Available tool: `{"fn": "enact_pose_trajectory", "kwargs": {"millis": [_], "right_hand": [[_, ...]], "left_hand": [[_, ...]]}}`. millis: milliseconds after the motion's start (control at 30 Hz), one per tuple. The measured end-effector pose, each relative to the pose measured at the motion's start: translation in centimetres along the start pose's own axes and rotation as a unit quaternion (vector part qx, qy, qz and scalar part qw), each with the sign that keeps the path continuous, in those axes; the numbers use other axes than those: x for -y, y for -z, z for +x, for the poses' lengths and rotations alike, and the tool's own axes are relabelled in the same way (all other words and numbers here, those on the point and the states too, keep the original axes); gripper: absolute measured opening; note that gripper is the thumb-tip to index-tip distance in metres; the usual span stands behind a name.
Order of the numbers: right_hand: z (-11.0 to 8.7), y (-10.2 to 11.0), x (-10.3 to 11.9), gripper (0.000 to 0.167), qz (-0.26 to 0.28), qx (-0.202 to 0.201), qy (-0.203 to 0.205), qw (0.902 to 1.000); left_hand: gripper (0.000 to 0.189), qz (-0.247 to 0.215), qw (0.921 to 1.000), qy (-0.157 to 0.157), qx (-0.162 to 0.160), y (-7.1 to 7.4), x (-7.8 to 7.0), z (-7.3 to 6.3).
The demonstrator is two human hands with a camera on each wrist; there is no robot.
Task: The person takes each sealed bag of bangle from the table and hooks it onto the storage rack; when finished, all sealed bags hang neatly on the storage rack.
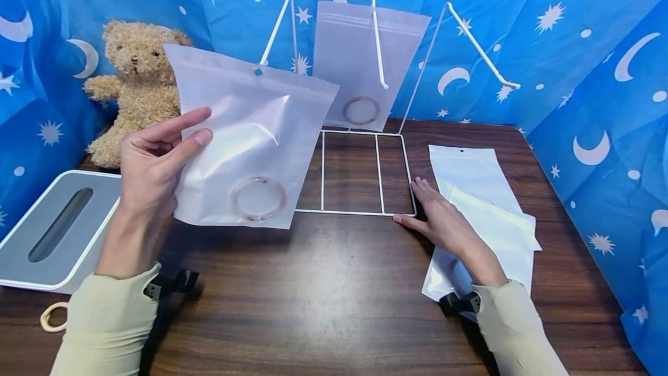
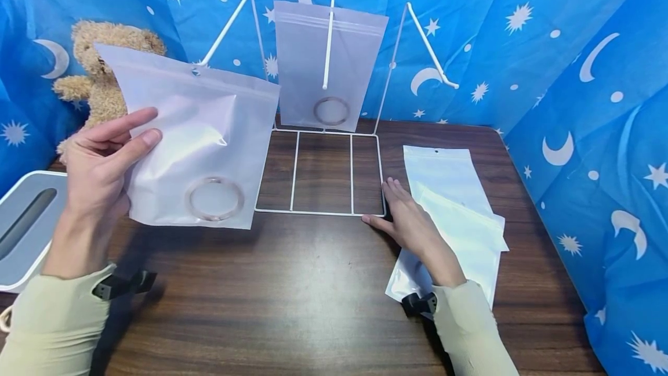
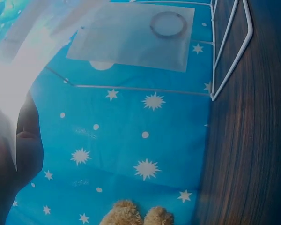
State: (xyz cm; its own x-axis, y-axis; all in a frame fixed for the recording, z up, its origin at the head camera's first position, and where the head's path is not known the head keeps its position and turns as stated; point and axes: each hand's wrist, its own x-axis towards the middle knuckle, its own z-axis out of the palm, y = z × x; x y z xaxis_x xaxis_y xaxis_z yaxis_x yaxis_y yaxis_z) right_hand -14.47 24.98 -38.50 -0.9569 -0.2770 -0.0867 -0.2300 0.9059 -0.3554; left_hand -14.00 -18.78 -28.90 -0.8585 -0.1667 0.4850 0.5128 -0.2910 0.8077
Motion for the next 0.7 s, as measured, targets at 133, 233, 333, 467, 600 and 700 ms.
{"fn": "enact_pose_trajectory", "kwargs": {"millis": [133,233,333,467,600,700], "right_hand": [[-0.1,0.2,-0.2,0.096,0.0,-0.001,-0.002,1.0],[-0.1,0.3,-0.3,0.096,0.0,-0.002,-0.003,1.0],[-0.1,0.3,-0.4,0.096,0.0,-0.004,-0.003,1.0],[-0.1,0.1,-0.3,0.095,0.001,-0.003,-0.003,1.0],[-0.2,-0.1,-0.2,0.094,0.002,-0.007,0.001,1.0],[-0.2,-0.3,0.0,0.094,0.004,-0.009,-0.001,0.9999]], "left_hand": [[0.033,0.0,1.0,0.001,-0.003,-0.2,0.0,0.1],[0.033,-0.004,1.0,0.002,-0.005,-0.2,0.2,0.3],[0.033,-0.011,0.9999,0.003,-0.002,-0.3,0.6,0.6],[0.034,-0.024,0.9997,0.009,-0.002,-0.5,2.0,1.3],[0.035,-0.048,0.9986,0.01,-0.022,-1.3,3.7,2.6],[0.035,-0.056,0.9976,-0.002,-0.042,-2.2,4.9,4.0]]}}
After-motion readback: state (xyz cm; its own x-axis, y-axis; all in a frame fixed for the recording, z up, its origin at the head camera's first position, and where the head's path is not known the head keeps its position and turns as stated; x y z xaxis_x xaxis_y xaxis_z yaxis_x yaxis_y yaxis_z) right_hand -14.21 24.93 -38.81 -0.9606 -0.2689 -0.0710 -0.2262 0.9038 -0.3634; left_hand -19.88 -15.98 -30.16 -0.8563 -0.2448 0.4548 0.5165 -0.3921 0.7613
